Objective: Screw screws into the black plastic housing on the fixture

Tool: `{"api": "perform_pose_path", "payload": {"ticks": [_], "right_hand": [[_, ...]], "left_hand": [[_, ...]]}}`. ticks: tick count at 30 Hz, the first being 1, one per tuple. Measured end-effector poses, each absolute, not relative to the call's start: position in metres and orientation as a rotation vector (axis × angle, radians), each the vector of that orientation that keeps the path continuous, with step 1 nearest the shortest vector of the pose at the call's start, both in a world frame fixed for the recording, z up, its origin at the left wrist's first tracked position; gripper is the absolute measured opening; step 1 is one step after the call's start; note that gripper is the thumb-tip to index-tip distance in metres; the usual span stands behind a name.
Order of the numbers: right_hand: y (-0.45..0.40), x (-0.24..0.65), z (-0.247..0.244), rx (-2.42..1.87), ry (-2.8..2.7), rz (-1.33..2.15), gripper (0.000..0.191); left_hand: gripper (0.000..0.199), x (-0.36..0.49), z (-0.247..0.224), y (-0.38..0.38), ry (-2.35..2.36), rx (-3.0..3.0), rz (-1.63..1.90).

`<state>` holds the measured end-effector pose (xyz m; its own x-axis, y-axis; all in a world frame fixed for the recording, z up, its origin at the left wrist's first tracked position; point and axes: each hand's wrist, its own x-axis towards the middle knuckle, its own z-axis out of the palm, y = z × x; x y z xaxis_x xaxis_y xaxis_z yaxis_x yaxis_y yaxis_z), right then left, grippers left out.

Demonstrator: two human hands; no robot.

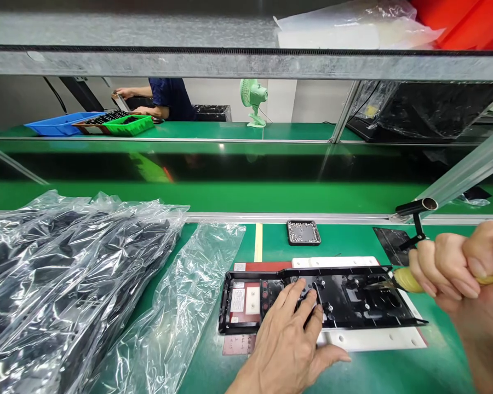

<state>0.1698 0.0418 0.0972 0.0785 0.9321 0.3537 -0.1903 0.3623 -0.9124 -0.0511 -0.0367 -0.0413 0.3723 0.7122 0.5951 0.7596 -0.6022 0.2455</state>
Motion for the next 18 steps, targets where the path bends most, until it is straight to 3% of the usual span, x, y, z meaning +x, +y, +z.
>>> {"api": "perform_pose_path", "payload": {"ticks": [18], "right_hand": [[0.042, 0.139, 0.107, -0.898, -1.107, 0.904, 0.042]], "left_hand": [[0.060, -0.049, -0.044, -0.037, -1.370, -2.512, -1.096]]}}
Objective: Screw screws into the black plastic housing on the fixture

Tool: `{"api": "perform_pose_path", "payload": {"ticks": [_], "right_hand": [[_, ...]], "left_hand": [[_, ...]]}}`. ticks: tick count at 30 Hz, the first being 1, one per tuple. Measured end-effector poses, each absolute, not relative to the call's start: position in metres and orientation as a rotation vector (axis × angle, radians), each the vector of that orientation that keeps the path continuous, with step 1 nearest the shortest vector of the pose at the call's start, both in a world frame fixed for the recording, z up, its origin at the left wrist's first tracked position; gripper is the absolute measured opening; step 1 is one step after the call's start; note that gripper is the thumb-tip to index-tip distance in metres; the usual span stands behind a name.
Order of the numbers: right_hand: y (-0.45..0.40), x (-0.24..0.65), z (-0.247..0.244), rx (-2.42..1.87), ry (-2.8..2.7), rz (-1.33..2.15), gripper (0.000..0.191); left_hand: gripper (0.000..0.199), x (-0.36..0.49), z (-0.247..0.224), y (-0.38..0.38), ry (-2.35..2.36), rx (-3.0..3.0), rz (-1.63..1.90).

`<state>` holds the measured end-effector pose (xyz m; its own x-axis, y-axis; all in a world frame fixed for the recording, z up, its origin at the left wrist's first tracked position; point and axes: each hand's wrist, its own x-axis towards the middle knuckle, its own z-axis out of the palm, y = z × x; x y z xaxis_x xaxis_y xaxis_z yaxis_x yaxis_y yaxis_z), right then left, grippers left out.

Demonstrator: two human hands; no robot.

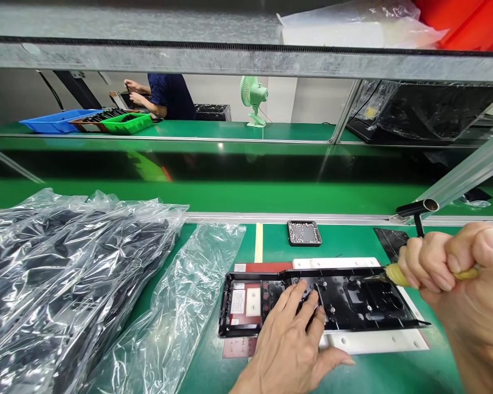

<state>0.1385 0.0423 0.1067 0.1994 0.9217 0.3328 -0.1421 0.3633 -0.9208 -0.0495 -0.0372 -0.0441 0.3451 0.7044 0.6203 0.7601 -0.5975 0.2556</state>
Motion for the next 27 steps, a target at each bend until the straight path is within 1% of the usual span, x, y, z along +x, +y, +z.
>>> {"api": "perform_pose_path", "payload": {"ticks": [8, 16, 27], "right_hand": [[0.047, 0.137, 0.101, -0.938, -1.088, 0.883, 0.042], [0.052, 0.135, 0.096, -0.921, -1.101, 0.942, 0.042], [0.054, 0.136, 0.087, -0.795, -1.174, 0.944, 0.048]], "left_hand": [[0.062, -0.049, -0.046, -0.037, -1.361, -2.497, -1.127], [0.064, -0.049, -0.042, -0.036, -1.344, -2.495, -1.109], [0.058, -0.052, -0.030, -0.032, -1.261, -2.492, -1.133]]}}
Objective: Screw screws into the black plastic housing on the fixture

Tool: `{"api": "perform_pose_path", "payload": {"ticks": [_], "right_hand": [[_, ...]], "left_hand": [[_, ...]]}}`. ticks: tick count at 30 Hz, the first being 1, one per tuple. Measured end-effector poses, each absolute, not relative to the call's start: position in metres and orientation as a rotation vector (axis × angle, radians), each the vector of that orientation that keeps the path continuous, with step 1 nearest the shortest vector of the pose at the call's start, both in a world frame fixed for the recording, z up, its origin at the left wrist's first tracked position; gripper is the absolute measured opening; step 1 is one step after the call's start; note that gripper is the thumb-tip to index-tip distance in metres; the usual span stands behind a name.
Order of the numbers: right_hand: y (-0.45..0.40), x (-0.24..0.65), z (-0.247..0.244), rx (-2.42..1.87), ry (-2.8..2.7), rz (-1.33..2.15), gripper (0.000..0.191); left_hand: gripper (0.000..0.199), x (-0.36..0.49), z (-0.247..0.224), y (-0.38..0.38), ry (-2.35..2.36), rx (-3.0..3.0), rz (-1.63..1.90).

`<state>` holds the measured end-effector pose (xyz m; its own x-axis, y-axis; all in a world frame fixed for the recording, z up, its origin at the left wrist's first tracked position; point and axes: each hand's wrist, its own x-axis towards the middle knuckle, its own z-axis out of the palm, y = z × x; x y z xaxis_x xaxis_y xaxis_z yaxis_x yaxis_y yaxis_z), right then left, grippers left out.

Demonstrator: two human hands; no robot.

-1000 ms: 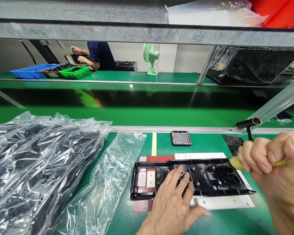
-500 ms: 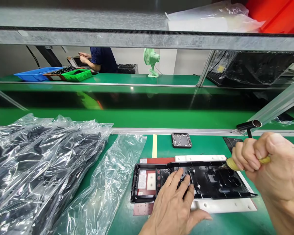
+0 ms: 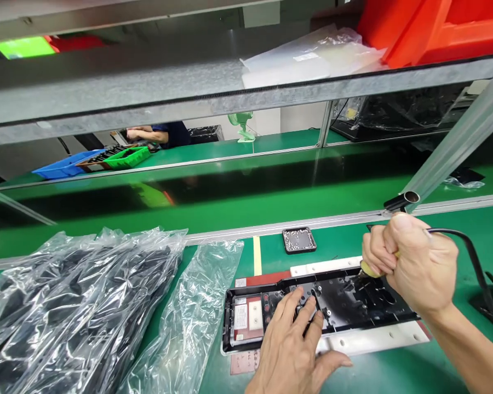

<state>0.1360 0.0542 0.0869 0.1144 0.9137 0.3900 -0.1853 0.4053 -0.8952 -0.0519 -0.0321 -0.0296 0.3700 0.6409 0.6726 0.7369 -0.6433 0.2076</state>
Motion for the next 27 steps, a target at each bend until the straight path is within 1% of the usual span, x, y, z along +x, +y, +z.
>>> {"api": "perform_pose_path", "payload": {"ticks": [4, 9, 11, 14, 17, 21, 27], "right_hand": [[0.055, 0.136, 0.084, -0.780, -1.192, 0.946, 0.047], [0.055, 0.134, 0.082, -0.768, -1.196, 0.966, 0.051], [0.056, 0.134, 0.079, -0.765, -1.207, 0.962, 0.053], [0.058, 0.136, 0.075, -0.781, -1.234, 0.958, 0.054], [0.061, 0.138, 0.072, -0.797, -1.273, 0.934, 0.056], [0.061, 0.141, 0.076, -0.841, -1.383, 0.872, 0.055], [0.061, 0.147, 0.086, -0.881, -1.567, 0.764, 0.042]], "left_hand": [[0.056, -0.056, -0.027, -0.031, -1.252, -2.525, -1.134], [0.064, -0.065, -0.025, -0.031, -1.243, -2.633, -1.074], [0.056, -0.068, -0.021, -0.032, -1.259, -2.658, -1.096], [0.039, -0.066, -0.004, -0.030, -1.378, -2.714, -1.179], [0.033, -0.054, 0.028, -0.020, -1.619, -2.792, -1.332], [0.045, -0.025, 0.063, 0.008, -1.893, -2.791, -1.522], [0.075, 0.013, 0.062, 0.055, -1.771, -2.916, -1.669]]}}
